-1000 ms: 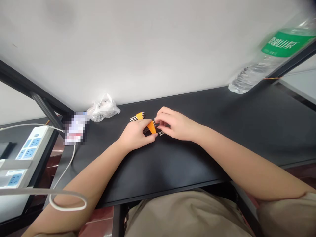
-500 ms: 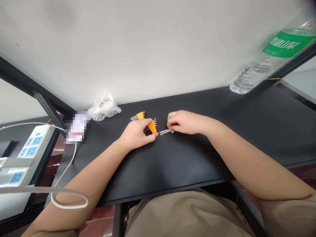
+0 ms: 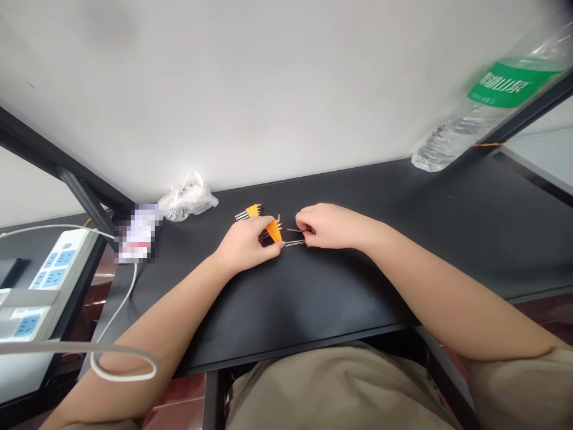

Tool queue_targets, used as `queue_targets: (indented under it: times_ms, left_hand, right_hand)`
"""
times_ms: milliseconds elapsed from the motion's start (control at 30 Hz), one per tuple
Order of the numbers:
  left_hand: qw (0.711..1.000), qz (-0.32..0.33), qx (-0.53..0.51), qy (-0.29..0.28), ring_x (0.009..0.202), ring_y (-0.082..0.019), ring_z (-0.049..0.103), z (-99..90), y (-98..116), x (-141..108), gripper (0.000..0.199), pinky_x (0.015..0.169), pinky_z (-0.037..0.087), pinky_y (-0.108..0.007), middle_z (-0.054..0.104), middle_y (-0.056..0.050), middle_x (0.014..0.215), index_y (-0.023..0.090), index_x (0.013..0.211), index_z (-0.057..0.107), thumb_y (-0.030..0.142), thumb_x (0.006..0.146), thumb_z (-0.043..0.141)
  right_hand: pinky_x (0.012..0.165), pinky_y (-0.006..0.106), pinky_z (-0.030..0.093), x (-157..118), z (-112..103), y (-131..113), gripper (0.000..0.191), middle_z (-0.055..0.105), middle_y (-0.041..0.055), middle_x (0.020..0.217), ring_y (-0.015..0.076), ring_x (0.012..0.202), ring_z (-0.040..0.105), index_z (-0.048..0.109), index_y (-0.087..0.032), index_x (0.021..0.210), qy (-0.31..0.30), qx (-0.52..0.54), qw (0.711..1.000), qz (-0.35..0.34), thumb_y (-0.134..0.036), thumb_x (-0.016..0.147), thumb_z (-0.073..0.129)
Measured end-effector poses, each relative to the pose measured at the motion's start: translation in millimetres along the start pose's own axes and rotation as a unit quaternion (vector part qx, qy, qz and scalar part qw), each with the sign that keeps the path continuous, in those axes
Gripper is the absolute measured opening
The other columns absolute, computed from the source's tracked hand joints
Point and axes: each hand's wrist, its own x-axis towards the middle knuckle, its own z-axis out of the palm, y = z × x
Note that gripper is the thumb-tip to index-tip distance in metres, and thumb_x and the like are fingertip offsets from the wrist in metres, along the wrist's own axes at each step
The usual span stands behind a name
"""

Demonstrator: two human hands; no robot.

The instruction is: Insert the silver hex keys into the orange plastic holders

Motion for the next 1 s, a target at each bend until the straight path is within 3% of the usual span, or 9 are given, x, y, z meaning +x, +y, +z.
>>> queue_targets:
  times_ms: [167,533,767,1000]
  left_hand:
    - [1.0,-0.002,-0.002,0.007,0.067,-0.014,0.054,0.4,0,-1,0.02,0.065,0.043,-0.027,0.062,0.003,0.076,0.022,0.085,0.059,0.038,0.084,0.071]
    - [1.0,-0.006,-0.001,0.006,0.067,-0.014,0.055,0.0,0,0,0.021,0.064,0.044,-0.027,0.063,0.003,0.077,0.023,0.084,0.058,0.04,0.085,0.069]
    - [1.0,0.01,0.022,0.006,0.069,-0.015,0.057,1.5,-3,-1,0.021,0.066,0.045,-0.028,0.066,0.002,0.079,0.023,0.088,0.061,0.041,0.084,0.071]
    - [1.0,-0.009,0.003,0.025,0.068,-0.015,0.057,0.5,-5,0,0.022,0.066,0.046,-0.028,0.066,0.002,0.078,0.023,0.087,0.062,0.042,0.084,0.071]
  right_hand:
    - [0.064,0.027,0.036,-2,-5,-1,0.009,0.064,0.0001,0.082,0.0145,0.069,0.054,0.056,-0.021,0.082,0.049,0.096,0.993,-0.056,-0.013,0.08,0.059]
    - [0.062,0.027,0.036,-6,-5,-2,0.009,0.063,0.0009,0.081,0.014,0.068,0.053,0.061,-0.02,0.081,0.066,0.081,0.991,-0.081,-0.011,0.084,0.059]
    - [0.067,0.03,0.039,-6,4,-5,0.021,0.065,0.0076,0.1,0.0159,0.074,0.054,0.072,-0.019,0.092,0.191,0.039,0.973,-0.12,-0.019,0.1,0.052]
    - [0.069,0.031,0.04,-6,3,-9,0.026,0.065,0.0077,0.1,0.0173,0.076,0.055,0.076,-0.021,0.095,0.163,0.07,0.98,-0.091,-0.023,0.102,0.05]
